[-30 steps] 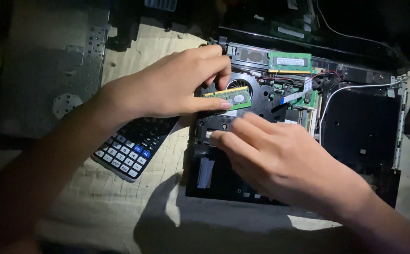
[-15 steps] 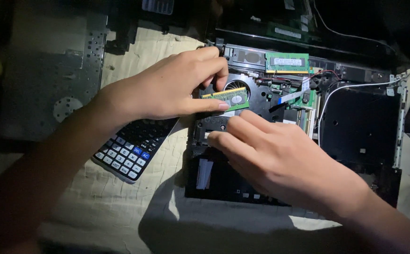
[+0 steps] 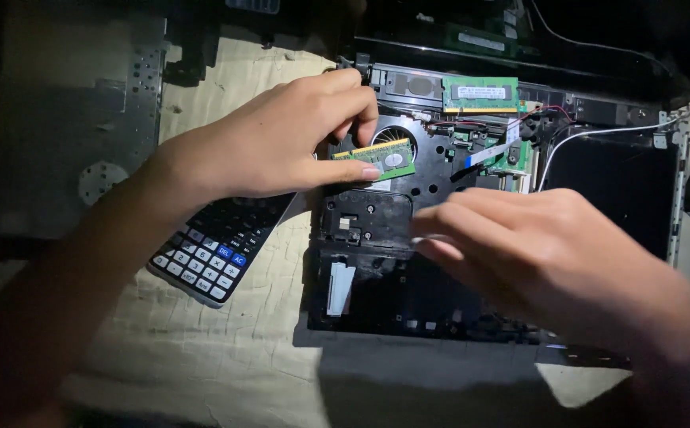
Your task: Reinstalling RAM modules into a laptop motherboard using hands and a marker as a tool.
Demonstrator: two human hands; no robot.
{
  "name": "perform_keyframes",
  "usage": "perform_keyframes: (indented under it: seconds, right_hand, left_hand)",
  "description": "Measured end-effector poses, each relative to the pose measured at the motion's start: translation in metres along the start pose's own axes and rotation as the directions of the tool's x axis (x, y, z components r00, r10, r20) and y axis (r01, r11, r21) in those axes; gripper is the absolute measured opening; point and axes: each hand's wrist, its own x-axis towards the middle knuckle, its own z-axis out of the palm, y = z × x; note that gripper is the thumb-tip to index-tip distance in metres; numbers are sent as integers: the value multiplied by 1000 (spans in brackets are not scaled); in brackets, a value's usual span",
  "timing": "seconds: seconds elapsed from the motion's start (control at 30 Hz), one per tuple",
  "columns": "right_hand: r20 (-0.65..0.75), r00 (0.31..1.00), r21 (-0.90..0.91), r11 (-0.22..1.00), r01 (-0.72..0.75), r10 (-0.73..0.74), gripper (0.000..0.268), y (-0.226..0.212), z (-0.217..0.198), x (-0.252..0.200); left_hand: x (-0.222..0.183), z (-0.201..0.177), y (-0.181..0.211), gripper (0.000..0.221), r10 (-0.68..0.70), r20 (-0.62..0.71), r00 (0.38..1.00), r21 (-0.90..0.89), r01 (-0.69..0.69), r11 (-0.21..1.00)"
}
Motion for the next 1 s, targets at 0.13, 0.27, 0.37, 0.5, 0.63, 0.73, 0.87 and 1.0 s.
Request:
perform_keyframes:
  seconds: [0.13, 0.27, 0.37, 0.5, 0.63, 0.73, 0.87, 1.0]
  right_hand:
    - [84, 996, -15, 1000, -19, 20, 13, 10, -1, -12]
    - [61, 998, -35, 999, 6, -4, 15, 12, 5, -12]
    - [69, 998, -66, 998, -3, 8, 19, 13, 9, -11]
    - [64, 998, -135, 991, -2, 11, 26, 9, 9, -10]
    - [24, 999, -196, 980, -28, 33, 34, 1, 16, -8]
    - [-7, 999, -215, 976, -41, 41, 20, -3, 22, -5]
    - [10, 997, -232, 970, 75, -75, 25, -1, 21, -5]
    - [77, 985, -193, 967, 168, -155, 24, 0, 16, -2]
  left_hand:
    - [0, 1, -3, 25, 10, 3, 1000, 6, -10, 1000]
    - [1, 2, -3, 25, 37, -5, 999, 0, -37, 999]
    - [1, 2, -2, 25, 39, -5, 999, 1, -39, 999]
    - [1, 3, -5, 25, 33, -4, 999, 13, -33, 999]
    - [1, 2, -2, 25, 8, -5, 1000, 0, -8, 1000]
    - [1, 1, -3, 26, 22, 2, 1000, 0, -22, 1000]
    - [1, 2, -2, 26, 7, 2, 1000, 4, -7, 1000]
    - [1, 2, 0, 25, 22, -8, 1000, 7, -22, 1000]
